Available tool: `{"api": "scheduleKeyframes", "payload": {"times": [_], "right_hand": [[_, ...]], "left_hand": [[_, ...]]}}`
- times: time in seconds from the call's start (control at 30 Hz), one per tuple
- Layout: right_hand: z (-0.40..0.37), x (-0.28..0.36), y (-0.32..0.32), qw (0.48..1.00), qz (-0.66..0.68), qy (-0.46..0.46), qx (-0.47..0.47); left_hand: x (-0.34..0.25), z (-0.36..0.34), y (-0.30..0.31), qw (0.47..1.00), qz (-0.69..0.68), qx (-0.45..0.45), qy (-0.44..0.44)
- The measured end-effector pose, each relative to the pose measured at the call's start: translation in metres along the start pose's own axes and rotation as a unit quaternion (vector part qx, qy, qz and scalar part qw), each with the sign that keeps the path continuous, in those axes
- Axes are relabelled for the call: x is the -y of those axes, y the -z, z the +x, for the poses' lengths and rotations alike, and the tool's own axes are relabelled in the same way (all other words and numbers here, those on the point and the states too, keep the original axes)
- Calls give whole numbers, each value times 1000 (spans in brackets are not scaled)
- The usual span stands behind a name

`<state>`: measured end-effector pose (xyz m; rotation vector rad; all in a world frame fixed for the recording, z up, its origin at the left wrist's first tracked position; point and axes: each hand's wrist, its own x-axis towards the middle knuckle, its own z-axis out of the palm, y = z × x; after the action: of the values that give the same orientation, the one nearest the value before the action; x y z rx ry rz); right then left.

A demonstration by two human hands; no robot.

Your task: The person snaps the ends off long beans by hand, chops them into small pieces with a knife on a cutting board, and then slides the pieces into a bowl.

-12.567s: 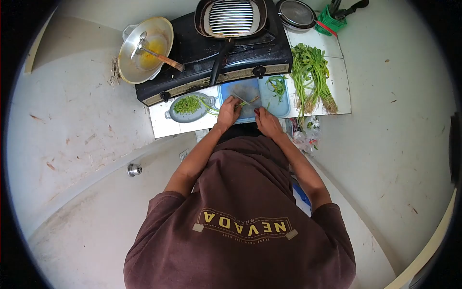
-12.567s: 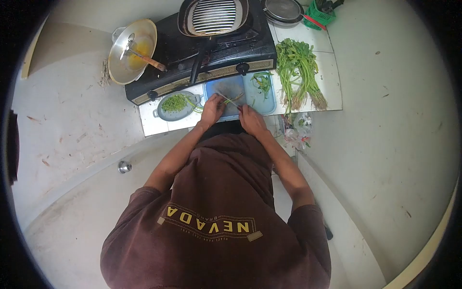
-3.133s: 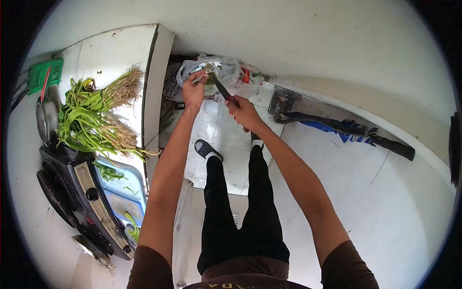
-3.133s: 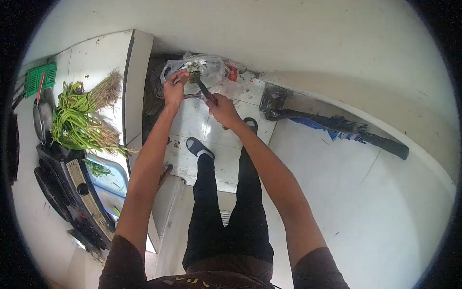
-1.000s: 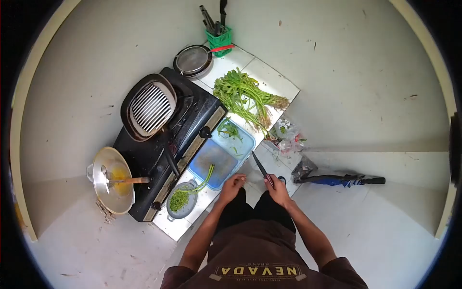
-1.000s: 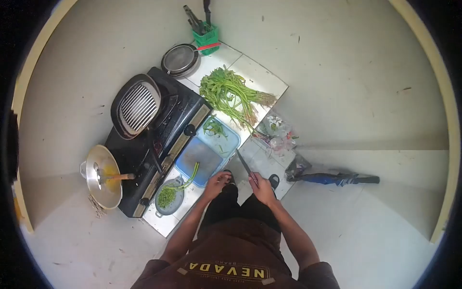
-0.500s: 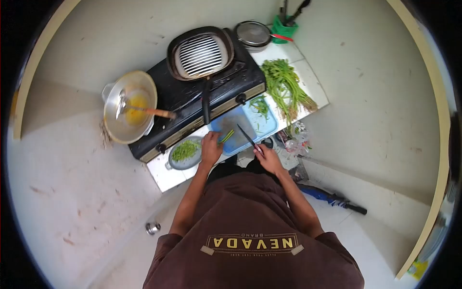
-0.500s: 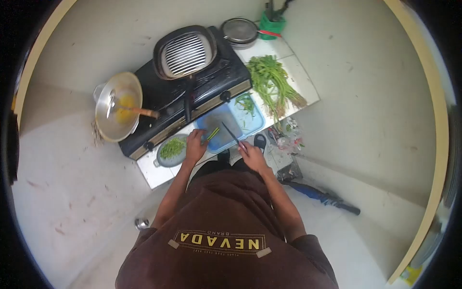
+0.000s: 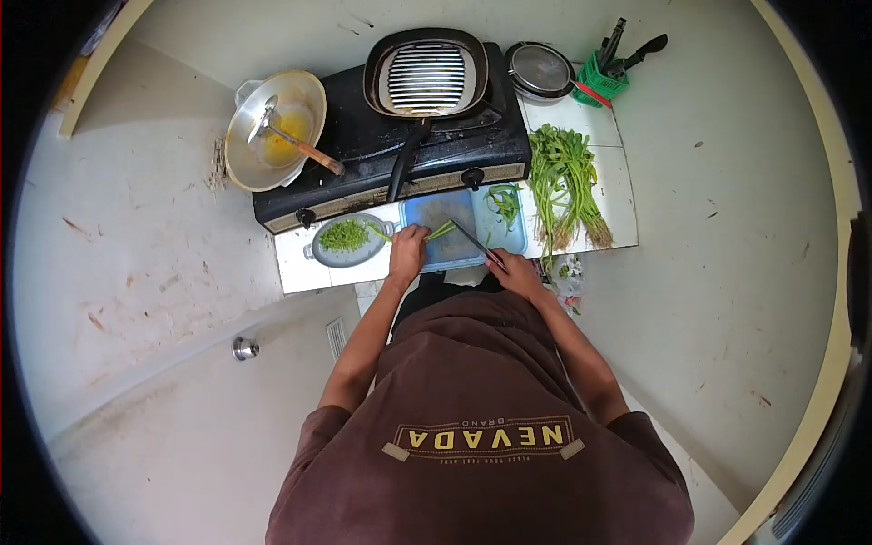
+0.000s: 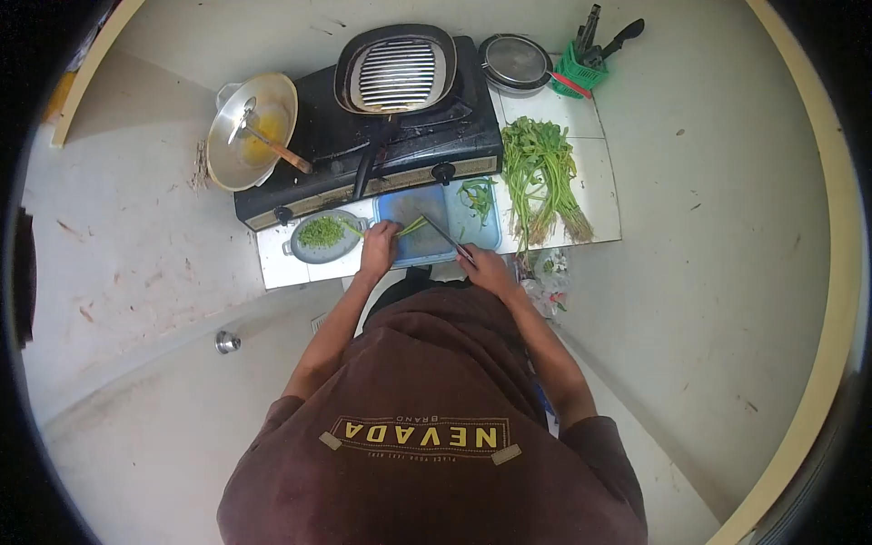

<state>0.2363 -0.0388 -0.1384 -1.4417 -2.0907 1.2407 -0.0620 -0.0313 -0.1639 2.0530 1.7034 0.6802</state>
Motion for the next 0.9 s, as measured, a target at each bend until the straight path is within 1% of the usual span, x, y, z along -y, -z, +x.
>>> {"api": "scheduleKeyframes", "payload": {"times": [0.03, 0.1, 0.2, 0.27, 0.4, 0.47, 0.5, 0.57, 0.6, 0.67, 0.7, 0.8, 0.9], "right_hand": [[1, -2, 4, 1000, -4, 1, 6], [4, -3, 10, 1000, -12, 12, 21], [13, -3, 2, 997, -52, 52, 10], [18, -2, -2, 992, -112, 26, 55], [29, 0, -11, 968, -206, -43, 139], [29, 1, -15, 963, -230, -37, 134], [30, -1, -18, 961, -241, -34, 132], [26, -5, -26, 966, -239, -9, 95], [24, -9, -30, 968, -239, 4, 77], [24, -17, -36, 969, -236, -2, 76], [23, -14, -36, 969, -235, -4, 76], [20, -10, -39, 971, -231, -16, 63], [20, -10, -49, 957, -285, -21, 47]], "left_hand": [[-4, 5, -5, 999, -24, 16, 22], [-19, 10, -15, 999, -38, -10, 34], [-30, 15, -25, 996, -47, -40, 56], [-32, 12, -28, 995, -46, -56, 72], [-31, 10, -24, 995, -51, -36, 77], [-28, 10, -22, 995, -61, -23, 80], [-26, 11, -18, 996, -66, -17, 62], [-19, 8, -5, 997, -77, -2, 25], [-14, 6, -1, 997, -71, -5, 21], [-1, 0, 9, 998, -62, -14, 14], [6, -2, 14, 998, -64, 8, 13], [19, -3, 22, 998, -46, 44, -30], [23, 2, 19, 995, -55, 42, -70]]}}
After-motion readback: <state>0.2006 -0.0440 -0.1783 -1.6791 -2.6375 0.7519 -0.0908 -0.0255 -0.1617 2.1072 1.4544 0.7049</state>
